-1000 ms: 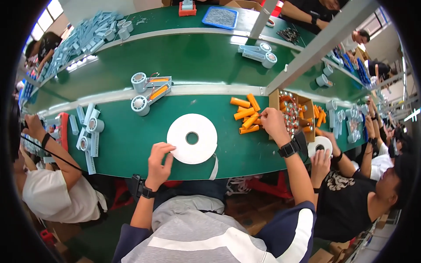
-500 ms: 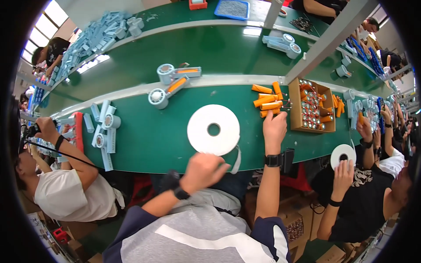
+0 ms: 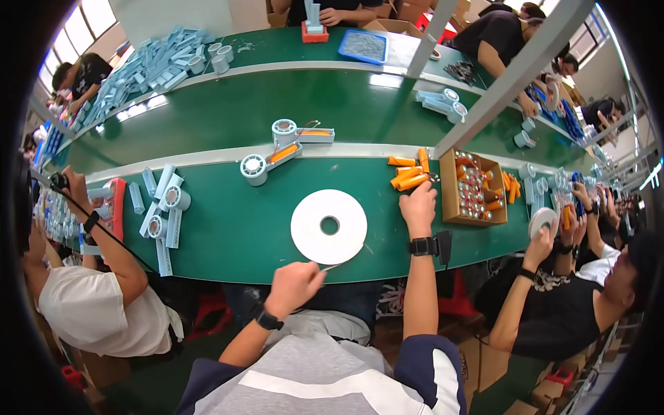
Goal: The person applies adhesive tape to batteries, peels the backing, and presses each battery into a fan housing before setting the unit aside. They repeat this process multiple times to assemble the handheld fans on the workbench.
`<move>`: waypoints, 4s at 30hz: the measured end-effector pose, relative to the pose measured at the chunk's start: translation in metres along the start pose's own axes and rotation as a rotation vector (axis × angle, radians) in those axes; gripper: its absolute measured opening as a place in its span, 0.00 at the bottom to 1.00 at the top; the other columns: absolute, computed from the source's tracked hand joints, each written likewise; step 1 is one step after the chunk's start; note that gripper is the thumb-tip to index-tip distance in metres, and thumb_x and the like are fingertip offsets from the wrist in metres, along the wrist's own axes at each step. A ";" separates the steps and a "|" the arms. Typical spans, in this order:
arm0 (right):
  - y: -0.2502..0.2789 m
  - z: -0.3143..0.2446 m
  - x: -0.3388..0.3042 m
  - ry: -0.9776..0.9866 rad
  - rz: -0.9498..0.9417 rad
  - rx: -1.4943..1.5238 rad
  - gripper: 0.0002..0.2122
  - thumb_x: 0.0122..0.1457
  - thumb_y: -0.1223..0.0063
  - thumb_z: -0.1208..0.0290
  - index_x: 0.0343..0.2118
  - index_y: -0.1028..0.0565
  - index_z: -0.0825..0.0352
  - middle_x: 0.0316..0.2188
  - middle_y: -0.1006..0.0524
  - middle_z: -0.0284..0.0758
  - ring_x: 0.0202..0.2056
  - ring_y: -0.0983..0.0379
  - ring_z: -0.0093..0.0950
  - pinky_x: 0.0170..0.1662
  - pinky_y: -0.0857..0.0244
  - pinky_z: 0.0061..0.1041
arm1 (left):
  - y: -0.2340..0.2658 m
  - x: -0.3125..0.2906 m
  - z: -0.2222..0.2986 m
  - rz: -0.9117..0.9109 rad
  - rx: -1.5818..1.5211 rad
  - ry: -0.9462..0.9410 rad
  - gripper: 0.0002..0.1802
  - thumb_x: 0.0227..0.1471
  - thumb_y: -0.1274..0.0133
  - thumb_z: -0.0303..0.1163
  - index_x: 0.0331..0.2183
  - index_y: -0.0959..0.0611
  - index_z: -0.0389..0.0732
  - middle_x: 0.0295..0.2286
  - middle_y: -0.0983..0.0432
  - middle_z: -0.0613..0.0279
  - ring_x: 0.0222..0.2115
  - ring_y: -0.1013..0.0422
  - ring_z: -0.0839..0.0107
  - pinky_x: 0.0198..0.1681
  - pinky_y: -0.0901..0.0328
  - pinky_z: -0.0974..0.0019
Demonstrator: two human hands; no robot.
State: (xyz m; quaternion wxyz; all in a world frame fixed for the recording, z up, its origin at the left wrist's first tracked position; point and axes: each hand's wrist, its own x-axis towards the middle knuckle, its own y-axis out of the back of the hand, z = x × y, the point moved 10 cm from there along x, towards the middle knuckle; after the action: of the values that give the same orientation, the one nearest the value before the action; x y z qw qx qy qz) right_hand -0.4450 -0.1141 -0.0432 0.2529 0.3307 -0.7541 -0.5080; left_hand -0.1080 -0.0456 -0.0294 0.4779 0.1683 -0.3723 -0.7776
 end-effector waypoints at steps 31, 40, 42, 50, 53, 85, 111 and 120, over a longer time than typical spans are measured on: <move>-0.018 0.053 -0.090 -0.177 -0.444 1.436 0.19 0.62 0.52 0.79 0.58 0.33 0.68 0.40 0.25 0.39 0.34 0.24 0.27 0.41 0.25 0.29 | 0.019 0.125 0.051 -0.544 0.463 -0.463 0.29 0.37 0.38 0.23 0.47 0.21 0.46 0.53 0.32 0.56 0.54 0.36 0.53 0.56 0.41 0.52; 0.029 0.012 -0.091 0.657 -0.251 -0.089 0.11 0.58 0.45 0.74 0.44 0.26 0.65 0.37 0.24 0.39 0.32 0.26 0.38 0.33 0.29 0.32 | 0.004 0.110 0.036 -0.623 0.542 -0.504 0.35 0.33 0.30 0.37 0.48 0.21 0.52 0.58 0.38 0.57 0.56 0.39 0.54 0.56 0.42 0.50; 0.031 0.011 -0.093 0.687 -0.271 -0.117 0.10 0.58 0.44 0.74 0.43 0.27 0.65 0.35 0.24 0.38 0.30 0.26 0.38 0.32 0.30 0.33 | -0.001 0.110 0.023 -0.612 0.465 -0.598 0.37 0.30 0.28 0.42 0.47 0.22 0.48 0.55 0.36 0.57 0.52 0.36 0.56 0.53 0.41 0.52; 0.038 -0.024 -0.098 0.643 -0.395 0.382 0.08 0.61 0.46 0.73 0.41 0.29 0.66 0.20 0.28 0.32 0.19 0.32 0.25 0.23 0.39 0.26 | 0.051 0.061 0.020 -0.059 0.252 -0.401 0.40 0.27 0.27 0.48 0.41 0.23 0.37 0.39 0.28 0.58 0.37 0.32 0.59 0.43 0.38 0.58; 0.029 -0.076 -0.112 0.341 -0.590 0.840 0.07 0.64 0.50 0.73 0.44 0.29 0.66 0.17 0.32 0.27 0.18 0.37 0.18 0.24 0.42 0.21 | 0.060 0.044 0.031 0.005 0.201 -0.345 0.38 0.27 0.28 0.47 0.39 0.23 0.36 0.35 0.27 0.59 0.35 0.32 0.58 0.41 0.38 0.59; -0.002 -0.157 -0.163 0.306 -0.483 1.139 0.12 0.72 0.62 0.67 0.49 0.31 0.69 0.41 0.30 0.29 0.37 0.37 0.14 0.42 0.41 0.15 | 0.169 -0.028 -0.201 0.235 0.011 0.772 0.22 0.45 0.35 0.36 0.42 0.24 0.40 0.42 0.29 0.49 0.47 0.33 0.54 0.48 0.37 0.54; -0.051 -0.135 -0.179 0.031 -0.659 1.425 0.15 0.73 0.66 0.65 0.53 0.32 0.68 0.31 0.28 0.28 0.25 0.32 0.13 0.26 0.37 0.14 | 0.203 0.033 -0.198 0.193 0.880 0.150 0.11 0.44 0.38 0.31 0.31 0.19 0.37 0.41 0.27 0.56 0.44 0.31 0.58 0.50 0.38 0.56; -0.055 -0.212 -0.190 0.195 -0.731 1.406 0.13 0.72 0.61 0.68 0.54 0.33 0.67 0.33 0.29 0.27 0.30 0.35 0.13 0.32 0.39 0.15 | 0.129 0.002 -0.105 0.079 0.665 -0.067 0.05 0.45 0.43 0.28 0.29 0.20 0.39 0.37 0.28 0.61 0.41 0.31 0.65 0.49 0.41 0.57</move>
State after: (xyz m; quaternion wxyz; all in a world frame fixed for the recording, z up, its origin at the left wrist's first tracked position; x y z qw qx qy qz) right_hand -0.1559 -0.1120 -0.0279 -0.1324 0.6820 -0.7161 0.0670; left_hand 0.0348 -0.1256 -0.0037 0.4141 0.2748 -0.6275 -0.5994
